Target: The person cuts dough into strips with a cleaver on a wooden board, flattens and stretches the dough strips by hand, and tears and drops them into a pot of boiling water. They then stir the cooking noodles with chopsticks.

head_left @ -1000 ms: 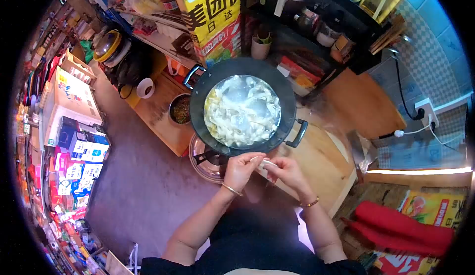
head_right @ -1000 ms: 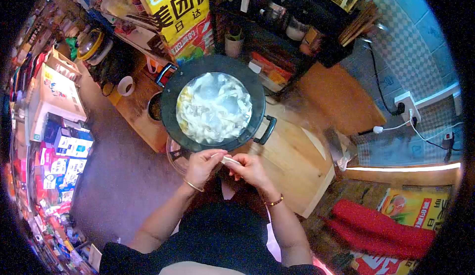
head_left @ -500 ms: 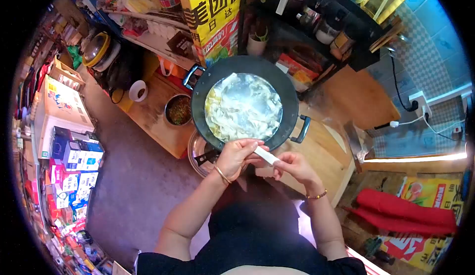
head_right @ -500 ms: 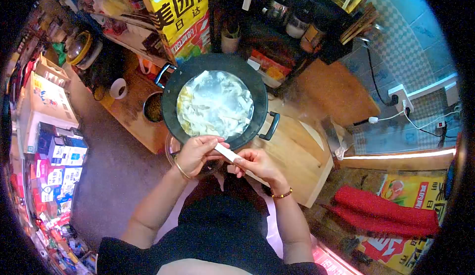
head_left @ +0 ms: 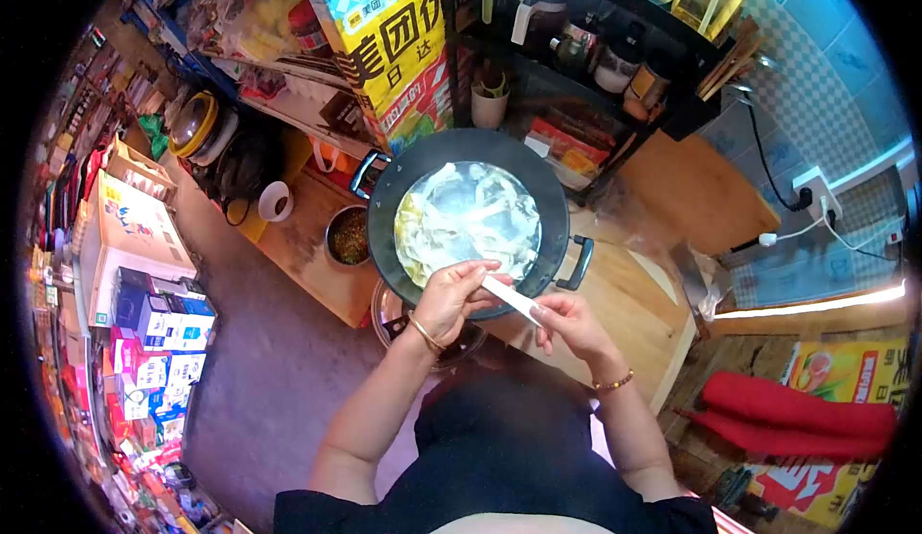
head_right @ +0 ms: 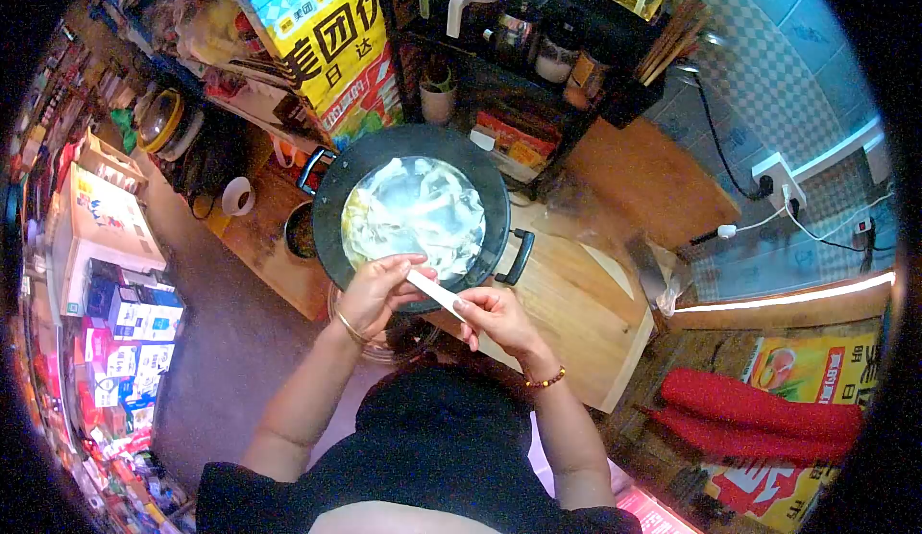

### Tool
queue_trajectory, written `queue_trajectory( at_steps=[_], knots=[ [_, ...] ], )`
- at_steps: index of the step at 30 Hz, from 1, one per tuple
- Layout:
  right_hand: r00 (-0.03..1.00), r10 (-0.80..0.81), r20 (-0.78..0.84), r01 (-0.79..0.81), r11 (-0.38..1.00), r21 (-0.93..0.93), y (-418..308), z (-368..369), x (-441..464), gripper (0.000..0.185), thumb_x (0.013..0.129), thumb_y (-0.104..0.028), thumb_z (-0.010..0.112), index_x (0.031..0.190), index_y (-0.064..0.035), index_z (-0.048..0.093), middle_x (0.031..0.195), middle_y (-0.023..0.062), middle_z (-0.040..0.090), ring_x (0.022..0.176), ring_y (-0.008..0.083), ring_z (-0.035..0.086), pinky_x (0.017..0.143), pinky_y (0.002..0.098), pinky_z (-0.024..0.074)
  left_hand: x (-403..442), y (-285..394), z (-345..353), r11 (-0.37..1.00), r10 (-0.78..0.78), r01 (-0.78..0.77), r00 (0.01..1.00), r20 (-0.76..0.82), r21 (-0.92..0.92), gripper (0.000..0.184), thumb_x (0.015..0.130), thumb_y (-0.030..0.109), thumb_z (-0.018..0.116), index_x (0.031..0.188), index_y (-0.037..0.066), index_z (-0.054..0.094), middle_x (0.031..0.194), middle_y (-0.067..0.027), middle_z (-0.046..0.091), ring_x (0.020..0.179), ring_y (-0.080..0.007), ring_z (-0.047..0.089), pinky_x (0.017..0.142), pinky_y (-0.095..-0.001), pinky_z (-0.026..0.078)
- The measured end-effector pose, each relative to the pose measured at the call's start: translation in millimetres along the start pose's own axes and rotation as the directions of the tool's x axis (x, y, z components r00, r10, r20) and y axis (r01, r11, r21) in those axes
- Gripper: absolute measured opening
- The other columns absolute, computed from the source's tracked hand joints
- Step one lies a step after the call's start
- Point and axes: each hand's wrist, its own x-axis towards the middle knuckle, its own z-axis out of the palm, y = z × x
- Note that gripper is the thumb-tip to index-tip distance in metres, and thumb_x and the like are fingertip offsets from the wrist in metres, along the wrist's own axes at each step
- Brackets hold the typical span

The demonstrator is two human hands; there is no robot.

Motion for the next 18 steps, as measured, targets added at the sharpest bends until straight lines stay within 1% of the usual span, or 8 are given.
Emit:
queue_trajectory(
  at_steps=[3, 5, 7, 9, 11, 13, 14, 18],
  knots=[
    [0.999, -0.036, -0.024, 0.038, 0.996, 0.081, 4, -2, 2, 0.023, 0.088, -0.019, 0.049, 0.095, 0.0016, 0.056, 0.061, 0.0029, 0.057, 0.048, 0.0081, 0.053, 0.044, 0.0189, 0.0436, 6, -19, 5, 0.966, 0.072, -0.084, 0.996, -0.056, -0.244, 0.036, 0.09, 0.021, 0.042, 0.113, -0.007, 0.042, 0.103, -0.019, 0.056, 0.096, -0.025, 0.056, 0.088, -0.0361, 0.045],
    [0.995, -0.077, -0.056, 0.084, 0.986, 0.143, 1, 0, 4, 0.023, 0.089, -0.019, 0.047, 0.098, 0.0005, 0.055, 0.063, 0.003, 0.057, 0.048, 0.008, 0.053, 0.045, 0.0192, 0.0444, 2, -34, 16, 0.873, -0.13, 0.089, 0.99, -0.053, -0.479, 0.046, 0.092, 0.033, 0.036, 0.117, -0.005, 0.038, 0.107, -0.0165, 0.055, 0.102, -0.0215, 0.052, 0.09, -0.0341, 0.041],
    [0.994, -0.075, -0.076, 0.084, 0.988, 0.132, 3, 0, 5, 0.022, 0.09, -0.019, 0.046, 0.098, -0.0003, 0.055, 0.066, 0.0032, 0.057, 0.048, 0.0083, 0.053, 0.046, 0.0192, 0.0448, -10, -46, 28, 0.927, -0.231, 0.255, 0.966, 0.12, -0.274, 0.049, 0.09, 0.045, 0.034, 0.106, 0.002, 0.05, 0.096, -0.0087, 0.057, 0.092, -0.0183, 0.054, 0.081, -0.0295, 0.042],
    [0.997, -0.06, -0.042, 0.066, 0.984, 0.165, 2, 2, 5, 0.022, 0.089, -0.019, 0.048, 0.098, -0.0002, 0.054, 0.067, 0.0039, 0.057, 0.05, 0.0106, 0.054, 0.046, 0.0201, 0.0446, -11, -58, 34, 0.937, -0.121, 0.202, 0.952, 0.28, -0.284, 0.046, 0.089, 0.045, 0.036, 0.101, 0.004, 0.053, 0.085, -0.0051, 0.056, 0.08, -0.0156, 0.054, 0.077, -0.031, 0.043],
    [0.999, -0.027, -0.035, 0.031, 0.993, 0.111, 4, 3, 5, 0.02, 0.088, -0.019, 0.049, 0.094, -0.0004, 0.055, 0.069, 0.0037, 0.057, 0.051, 0.01, 0.054, 0.047, 0.0202, 0.0447, -8, -57, 41, 0.938, -0.081, 0.145, 0.975, 0.207, -0.314, 0.04, 0.09, 0.038, 0.04, 0.102, 0.003, 0.053, 0.075, -0.0026, 0.053, 0.068, -0.0127, 0.052, 0.073, -0.0302, 0.045],
    [0.997, -0.001, -0.082, 0.003, 1.0, 0.026, 9, 4, 6, 0.018, 0.088, -0.018, 0.05, 0.09, -0.0006, 0.056, 0.068, 0.0038, 0.057, 0.051, 0.0098, 0.054, 0.049, 0.0199, 0.0445, -3, -49, 45, 0.967, -0.011, 0.013, 1.0, 0.01, -0.253, 0.03, 0.09, 0.028, 0.045, 0.099, 0.001, 0.055, 0.076, -0.0042, 0.056, 0.064, -0.0122, 0.053, 0.066, -0.0268, 0.047],
    [0.989, 0.016, -0.146, -0.019, 1.0, -0.02, 7, 7, 5, 0.016, 0.086, -0.016, 0.053, 0.083, -0.0002, 0.057, 0.066, 0.0032, 0.057, 0.052, 0.0091, 0.054, 0.05, 0.0201, 0.0443, 2, -53, 46, 0.965, 0.009, -0.044, 0.991, -0.135, -0.26, 0.03, 0.09, 0.024, 0.045, 0.099, -0.003, 0.052, 0.082, -0.009, 0.06, 0.062, -0.0151, 0.056, 0.055, -0.0262, 0.048],
    [0.989, -0.035, -0.144, -0.001, 0.97, -0.244, 11, -6, 1, 0.017, 0.082, -0.015, 0.058, 0.078, 0.0012, 0.059, 0.064, 0.0025, 0.057, 0.056, 0.0086, 0.054, 0.053, 0.0211, 0.0446, 0, -45, 40, 0.979, 0.003, -0.048, 0.976, -0.219, -0.2, 0.027, 0.088, 0.019, 0.047, 0.098, -0.005, 0.051, 0.091, -0.0132, 0.06, 0.083, -0.0212, 0.061, 0.073, -0.0324, 0.051]
  ],
)
